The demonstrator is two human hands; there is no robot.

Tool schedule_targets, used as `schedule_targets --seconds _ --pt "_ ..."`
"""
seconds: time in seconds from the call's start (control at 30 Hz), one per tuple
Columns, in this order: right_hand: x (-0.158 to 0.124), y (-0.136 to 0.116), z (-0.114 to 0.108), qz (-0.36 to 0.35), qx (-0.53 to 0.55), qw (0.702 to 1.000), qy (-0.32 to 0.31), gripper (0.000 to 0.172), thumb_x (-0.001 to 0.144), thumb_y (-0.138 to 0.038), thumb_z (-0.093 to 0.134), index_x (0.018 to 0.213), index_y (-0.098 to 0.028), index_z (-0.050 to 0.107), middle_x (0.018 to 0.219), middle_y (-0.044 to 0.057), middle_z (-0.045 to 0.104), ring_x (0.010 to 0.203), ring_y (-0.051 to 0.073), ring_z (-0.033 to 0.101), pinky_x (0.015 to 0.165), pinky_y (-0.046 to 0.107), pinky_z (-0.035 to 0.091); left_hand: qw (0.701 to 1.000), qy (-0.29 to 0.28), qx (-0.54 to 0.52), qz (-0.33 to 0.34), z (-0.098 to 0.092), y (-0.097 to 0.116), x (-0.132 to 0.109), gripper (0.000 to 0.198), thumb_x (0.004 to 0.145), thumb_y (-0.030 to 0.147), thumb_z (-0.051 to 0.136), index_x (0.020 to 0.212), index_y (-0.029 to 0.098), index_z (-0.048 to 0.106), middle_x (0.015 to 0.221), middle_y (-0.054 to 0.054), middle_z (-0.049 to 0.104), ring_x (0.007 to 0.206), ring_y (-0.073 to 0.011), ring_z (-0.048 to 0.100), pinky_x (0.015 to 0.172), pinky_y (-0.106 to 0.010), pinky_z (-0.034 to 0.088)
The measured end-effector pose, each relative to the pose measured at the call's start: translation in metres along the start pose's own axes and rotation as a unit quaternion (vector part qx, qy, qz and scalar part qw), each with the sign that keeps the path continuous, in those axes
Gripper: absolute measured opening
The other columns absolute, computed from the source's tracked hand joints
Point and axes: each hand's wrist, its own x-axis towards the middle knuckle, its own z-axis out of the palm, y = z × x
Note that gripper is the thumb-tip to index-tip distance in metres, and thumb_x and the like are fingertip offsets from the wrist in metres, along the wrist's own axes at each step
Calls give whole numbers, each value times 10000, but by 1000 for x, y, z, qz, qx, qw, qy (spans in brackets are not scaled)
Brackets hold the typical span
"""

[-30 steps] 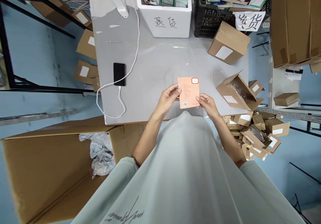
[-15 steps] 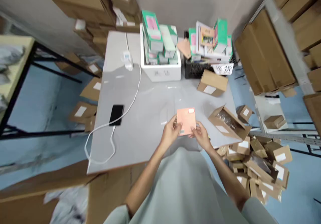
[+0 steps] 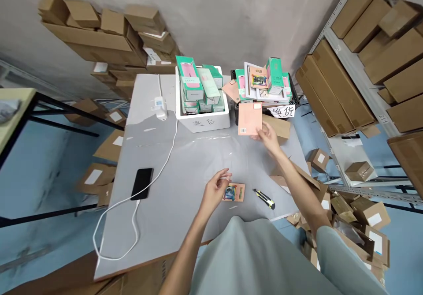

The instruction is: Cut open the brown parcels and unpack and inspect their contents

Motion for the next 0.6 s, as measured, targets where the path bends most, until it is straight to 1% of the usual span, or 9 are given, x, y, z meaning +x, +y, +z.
schedule_targets --seconds 0.1,0.2,0.27,0.33,0.37,0.4,0.47,0.53,0.6 --pt "83 -25 4 -36 10 999 8 827 820 -671 933 1477 -290 605 1194 63 835 1013 253 852 872 422 754 1000 14 8 -7 -5 -4 4 573 843 584 753 1301 239 766 1214 -132 854 1019 -308 843 1048 -527 671" --pt "154 -47 7 -47 45 997 42 717 898 -444 891 1526 -256 599 1239 66 814 1047 213 832 952 404 742 1000 28 12 -6 -8 -2 10 593 849 626 759 1300 241 767 1208 -135 855 998 -309 845 1018 -525 678" --pt "184 -53 6 -24 63 993 102 673 915 -305 831 1536 -207 589 1217 73 799 1055 187 818 980 368 727 999 35 15 4 -11 -3 14 613 860 660 759 1307 240 766 1213 -132 852 994 -305 847 1001 -516 684" --pt "190 -48 4 -2 55 986 158 658 910 -242 789 1531 -165 585 1187 77 786 1063 173 802 1001 346 707 999 38 13 13 -15 -9 18 638 873 693 753 1318 236 763 1224 -133 848 1002 -300 847 994 -506 686" --pt "184 -39 3 4 37 985 170 643 914 -242 774 1523 -153 589 1182 80 785 1070 172 794 1014 348 697 999 39 10 13 -17 -15 20 652 875 707 751 1321 232 762 1227 -135 846 1002 -298 846 990 -501 687" --pt "171 -26 4 4 10 986 168 621 924 -257 761 1513 -151 596 1192 86 788 1088 174 788 1033 356 686 999 41 6 9 -20 -23 22 665 872 718 750 1320 227 761 1225 -136 845 1000 -297 844 984 -497 687" --pt "128 12 7 4 -69 991 118 528 961 -298 718 1464 -163 632 1254 114 800 1146 188 778 1080 383 662 999 48 5 -15 -25 -45 27 684 843 729 764 1297 218 760 1199 -137 843 996 -300 837 973 -494 683" --pt "65 62 13 7 -161 986 48 426 985 -297 683 1397 -190 681 1378 141 788 1271 207 753 1140 389 625 996 59 27 -60 -28 -71 28 679 798 710 791 1248 203 759 1160 -145 840 1038 -316 824 1004 -500 667" --pt "-9 113 18 50 -260 963 -53 412 1020 -287 649 1417 -184 693 1462 166 760 1300 235 751 1157 403 611 987 65 76 -125 -28 -102 24 617 789 642 808 1193 179 755 1173 -177 829 1138 -342 804 1069 -504 638"
